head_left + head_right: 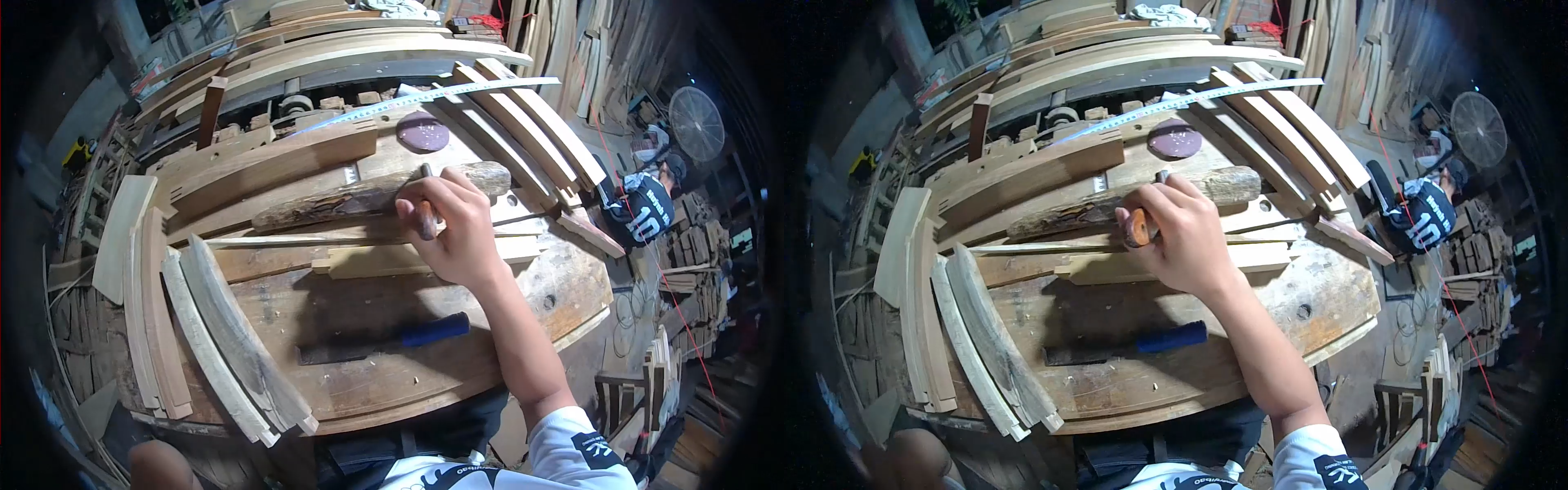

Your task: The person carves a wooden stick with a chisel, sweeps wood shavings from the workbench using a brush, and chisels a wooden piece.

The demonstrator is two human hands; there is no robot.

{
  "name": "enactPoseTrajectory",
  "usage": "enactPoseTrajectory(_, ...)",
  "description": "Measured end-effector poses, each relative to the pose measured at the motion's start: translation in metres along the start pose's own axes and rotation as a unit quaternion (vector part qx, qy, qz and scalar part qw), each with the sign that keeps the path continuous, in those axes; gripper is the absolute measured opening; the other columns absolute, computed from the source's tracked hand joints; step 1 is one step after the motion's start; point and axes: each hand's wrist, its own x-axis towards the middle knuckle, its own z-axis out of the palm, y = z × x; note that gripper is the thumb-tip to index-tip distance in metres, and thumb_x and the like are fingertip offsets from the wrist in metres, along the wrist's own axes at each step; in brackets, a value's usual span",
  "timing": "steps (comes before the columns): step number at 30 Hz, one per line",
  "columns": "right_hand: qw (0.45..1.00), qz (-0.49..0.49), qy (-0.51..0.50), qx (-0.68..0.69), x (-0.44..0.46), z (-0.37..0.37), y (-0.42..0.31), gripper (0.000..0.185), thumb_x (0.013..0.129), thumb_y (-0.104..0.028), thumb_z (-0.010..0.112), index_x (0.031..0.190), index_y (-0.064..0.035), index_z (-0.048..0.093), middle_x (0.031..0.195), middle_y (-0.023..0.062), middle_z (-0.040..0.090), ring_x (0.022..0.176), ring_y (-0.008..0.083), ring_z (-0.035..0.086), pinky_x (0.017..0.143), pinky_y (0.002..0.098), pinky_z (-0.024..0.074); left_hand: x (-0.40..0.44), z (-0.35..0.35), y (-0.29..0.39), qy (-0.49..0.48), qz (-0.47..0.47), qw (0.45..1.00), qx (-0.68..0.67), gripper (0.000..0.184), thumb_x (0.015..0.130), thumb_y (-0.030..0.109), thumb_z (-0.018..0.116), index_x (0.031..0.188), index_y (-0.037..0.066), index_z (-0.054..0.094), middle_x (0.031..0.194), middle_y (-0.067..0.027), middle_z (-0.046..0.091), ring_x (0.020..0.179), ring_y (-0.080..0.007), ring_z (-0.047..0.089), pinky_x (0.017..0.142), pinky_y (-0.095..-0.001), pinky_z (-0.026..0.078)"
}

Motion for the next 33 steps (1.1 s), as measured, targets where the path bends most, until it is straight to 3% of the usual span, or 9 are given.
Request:
enactPoseTrajectory(8, 1.0, 0.006, -0.022, 0.007, 0.0, 0.003, -0.002, 0.012, 0.083, -0.01, 0.071, 0.086, -0.0036, 0.061, 0.075, 0.0114, 0.062, 0.073, 0.0327, 0.055, 0.065, 0.0413, 0.0463, -0.007, -0.001, 0.008, 0.015, -0.007, 1.0, 0.009, 0.064, 0.092, 0.054, 0.062, 0.126, 0.0, 0.065, 0.128, -0.0199, 0.065, 0.122, -0.0362, 0.062, 0.102, -0.0479, 0.049)
enactPoseTrajectory(11, 1.0, -0.008, 0.011, 0.012, 0.002, 0.006, -0.005, 0.007, 0.078, -0.001, 0.07, 0.084, -0.0034, 0.067, 0.068, 0.0076, 0.058, 0.063, 0.0253, 0.048, 0.057, 0.036, 0.0399, -0.01, -0.001, 0.011, 0.023, -0.008, 1.0, 0.012, 0.065, 0.092, 0.054, 0.063, 0.127, 0.0, 0.065, 0.128, -0.02, 0.065, 0.122, -0.0364, 0.062, 0.102, -0.0483, 0.05)
enactPoseTrajectory(22, 1.0, 0.002, -0.01, 0.012, 0.001, 0.007, -0.006, 0.003, 0.081, -0.002, 0.07, 0.083, -0.0017, 0.067, 0.073, 0.0093, 0.063, 0.067, 0.025, 0.052, 0.058, 0.0351, 0.0438, -0.02, 0.0, 0.024, 0.048, -0.011, 0.999, 0.005, 0.068, 0.089, 0.057, 0.065, 0.127, 0.0, 0.065, 0.129, -0.0204, 0.065, 0.122, -0.0375, 0.062, 0.101, -0.0497, 0.05)
enactPoseTrajectory(29, 1.0, -0.019, -0.007, -0.009, -0.004, 0.008, -0.001, 0.012, 0.077, -0.006, 0.075, 0.085, -0.0058, 0.065, 0.076, 0.008, 0.064, 0.072, 0.0278, 0.056, 0.064, 0.0373, 0.047, -0.033, 0.003, 0.032, 0.107, 0.011, 0.993, -0.043, 0.07, 0.088, 0.058, 0.066, 0.128, 0.001, 0.065, 0.129, -0.0206, 0.065, 0.123, -0.0382, 0.062, 0.101, -0.0506, 0.05)
enactPoseTrajectory(32, 0.999, -0.01, -0.045, -0.009, -0.006, 0.008, 0.0, 0.03, 0.068, -0.016, 0.077, 0.09, -0.0047, 0.06, 0.082, 0.0109, 0.063, 0.081, 0.0324, 0.058, 0.071, 0.0431, 0.0512, -0.045, 0.008, 0.032, 0.113, -0.005, 0.991, -0.079, 0.071, 0.087, 0.059, 0.067, 0.128, 0.001, 0.065, 0.129, -0.0207, 0.065, 0.123, -0.0385, 0.062, 0.101, -0.051, 0.05)
enactPoseTrajectory(33, 0.998, -0.005, -0.056, -0.01, -0.006, 0.01, 0.002, 0.034, 0.064, -0.017, 0.079, 0.091, -0.0049, 0.061, 0.083, 0.0105, 0.063, 0.083, 0.0323, 0.059, 0.073, 0.0427, 0.0522, -0.05, 0.012, 0.028, 0.103, -0.048, 0.99, -0.079, 0.072, 0.087, 0.059, 0.067, 0.128, 0.001, 0.065, 0.129, -0.0208, 0.065, 0.123, -0.0386, 0.062, 0.101, -0.0511, 0.051)
